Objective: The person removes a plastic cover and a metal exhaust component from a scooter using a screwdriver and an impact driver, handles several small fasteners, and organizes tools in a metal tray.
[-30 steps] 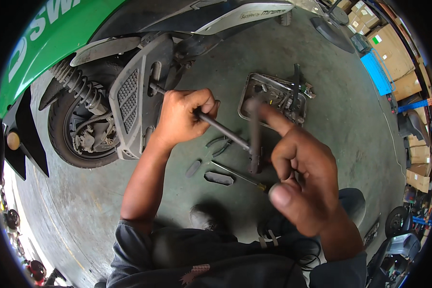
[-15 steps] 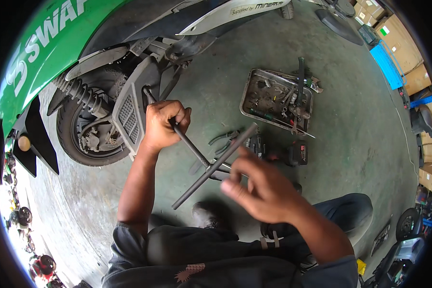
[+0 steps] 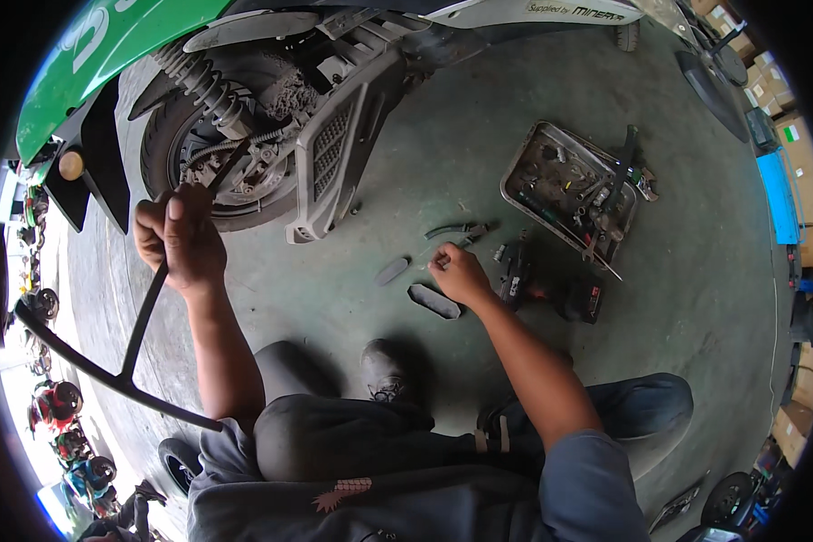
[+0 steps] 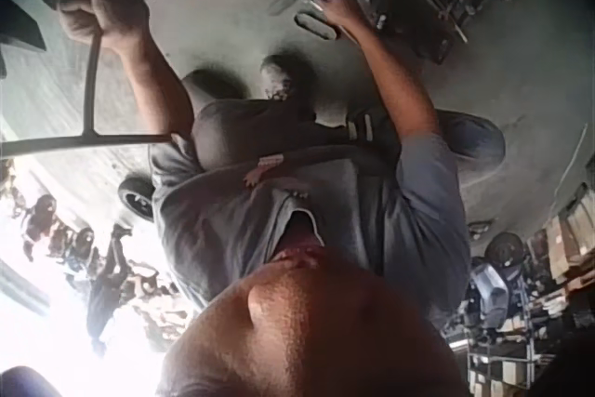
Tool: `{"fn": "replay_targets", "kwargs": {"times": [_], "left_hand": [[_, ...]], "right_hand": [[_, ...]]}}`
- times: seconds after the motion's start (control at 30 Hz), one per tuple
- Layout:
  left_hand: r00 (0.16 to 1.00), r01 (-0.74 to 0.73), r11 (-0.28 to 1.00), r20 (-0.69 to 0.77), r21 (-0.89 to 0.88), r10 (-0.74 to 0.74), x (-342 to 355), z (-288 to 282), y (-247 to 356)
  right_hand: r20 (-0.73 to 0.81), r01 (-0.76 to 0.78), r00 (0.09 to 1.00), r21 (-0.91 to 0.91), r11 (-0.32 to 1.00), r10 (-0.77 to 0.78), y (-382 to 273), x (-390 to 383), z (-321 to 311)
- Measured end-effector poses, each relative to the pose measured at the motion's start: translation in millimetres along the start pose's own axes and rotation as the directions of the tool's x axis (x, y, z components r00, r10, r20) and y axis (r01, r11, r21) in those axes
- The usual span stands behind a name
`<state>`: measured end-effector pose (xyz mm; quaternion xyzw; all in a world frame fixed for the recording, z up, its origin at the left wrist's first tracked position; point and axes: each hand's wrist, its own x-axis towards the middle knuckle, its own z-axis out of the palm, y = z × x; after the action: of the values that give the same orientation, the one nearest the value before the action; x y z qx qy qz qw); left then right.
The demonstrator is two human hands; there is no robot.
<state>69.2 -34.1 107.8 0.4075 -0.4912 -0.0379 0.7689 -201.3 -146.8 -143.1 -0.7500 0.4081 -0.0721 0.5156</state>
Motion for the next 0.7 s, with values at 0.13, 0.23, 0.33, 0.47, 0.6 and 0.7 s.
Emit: {"fn": "replay_targets", "kwargs": {"times": [0.13, 0.23, 0.33, 0.47, 0.6, 0.7], "left_hand": [[0.948, 0.214, 0.966, -0.208, -0.143, -0.240, -28.6, -82.8, 59.2], [0.724, 0.479, 0.843, -0.432, -0.246, -0.538, -79.0, -104.7, 60.2], [0.424, 0.726, 0.659, -0.626, -0.196, -0.654, -149.9, -143.6, 60.7], [0.144, 0.897, 0.404, -0.743, -0.181, -0.653, -221.8, -142.1, 8.5], [-0.071, 0.909, 0.229, -0.673, -0.347, -0.736, -281.2, -150.1, -23.8], [-0.076, 0.956, 0.142, -0.684, -0.257, -0.726, -288.6, -149.0, -39.7]], "right_hand": [[0.051, -0.057, 0.996, -0.229, 0.972, 0.070, -16.9, 35.3, 48.5], [-0.012, -0.208, 0.978, -0.149, 0.967, 0.208, 41.0, 80.8, 60.3], [0.219, -0.522, 0.824, 0.651, 0.551, 0.522, 25.7, 56.9, 83.4], [0.259, -0.438, 0.834, 0.846, 0.302, 0.487, 41.6, 71.1, 58.0], [0.218, -0.522, 0.703, 0.804, 0.284, 0.677, 18.8, 106.4, 63.9], [0.105, -0.484, 0.616, 0.832, 0.270, 0.781, 22.1, 131.2, 62.6]]}}
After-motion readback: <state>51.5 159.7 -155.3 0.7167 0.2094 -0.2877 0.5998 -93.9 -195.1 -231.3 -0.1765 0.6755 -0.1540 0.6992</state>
